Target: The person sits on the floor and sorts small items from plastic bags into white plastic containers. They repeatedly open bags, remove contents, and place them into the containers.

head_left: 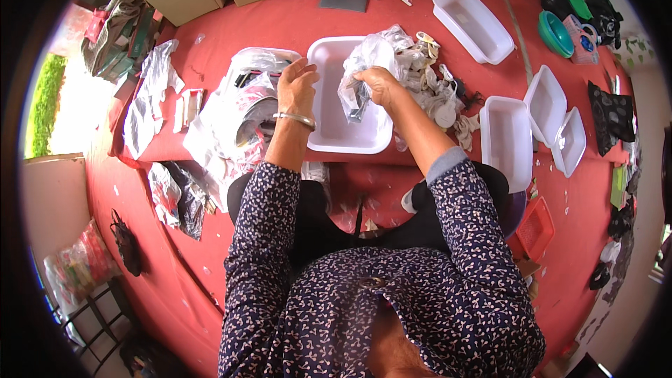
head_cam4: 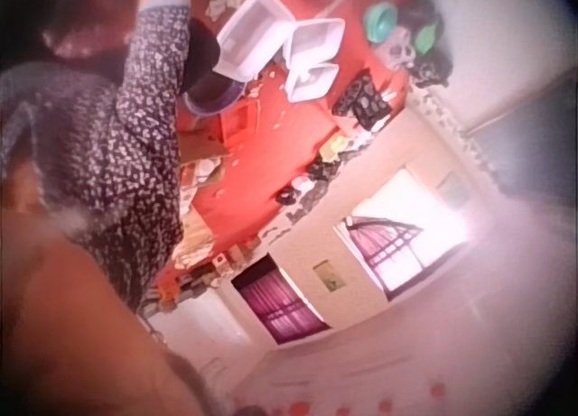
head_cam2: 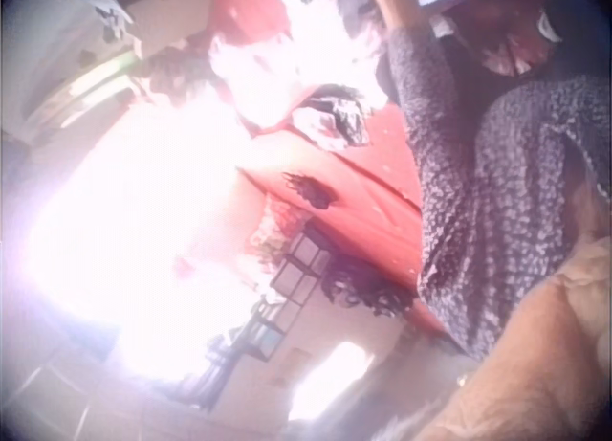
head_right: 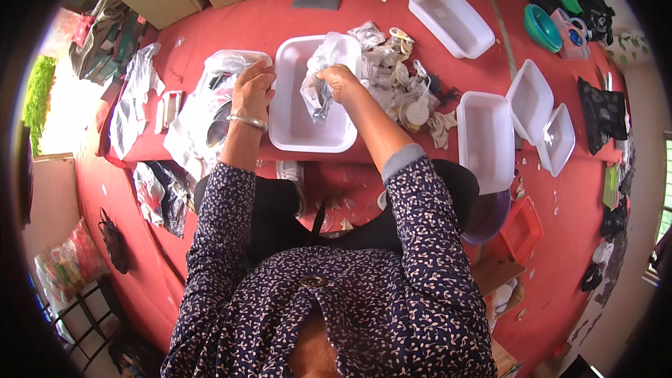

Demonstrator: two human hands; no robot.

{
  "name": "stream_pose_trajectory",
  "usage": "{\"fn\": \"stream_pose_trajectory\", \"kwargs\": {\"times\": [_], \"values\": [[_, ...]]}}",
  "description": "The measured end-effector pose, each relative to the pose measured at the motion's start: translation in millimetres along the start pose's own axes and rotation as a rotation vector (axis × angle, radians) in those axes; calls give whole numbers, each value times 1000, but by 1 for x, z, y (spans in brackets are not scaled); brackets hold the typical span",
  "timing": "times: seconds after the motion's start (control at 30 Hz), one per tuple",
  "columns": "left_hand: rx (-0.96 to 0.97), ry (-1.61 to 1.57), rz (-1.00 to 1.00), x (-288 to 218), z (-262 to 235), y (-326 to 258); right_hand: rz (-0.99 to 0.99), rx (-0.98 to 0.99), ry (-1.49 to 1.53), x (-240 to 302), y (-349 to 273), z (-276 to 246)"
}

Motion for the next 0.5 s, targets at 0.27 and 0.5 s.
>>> {"fn": "stream_pose_trajectory", "kwargs": {"times": [0.27,0.5], "values": [[149,-389,-68,-25,19,-2,-253,-259,-635,-16,110,-3],[138,-305,-115,-27,7,-13,-336,-717,-1199,-28,42,54]]}}
Point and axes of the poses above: each hand's wrist, its own y-axis towards the middle knuckle, its own z-axis out of the palm, x = y × z, the point moved 2 cm from there along y, towards the middle knuckle, and after that the axes turned 6 degrees about z, right-handed, at the moved point
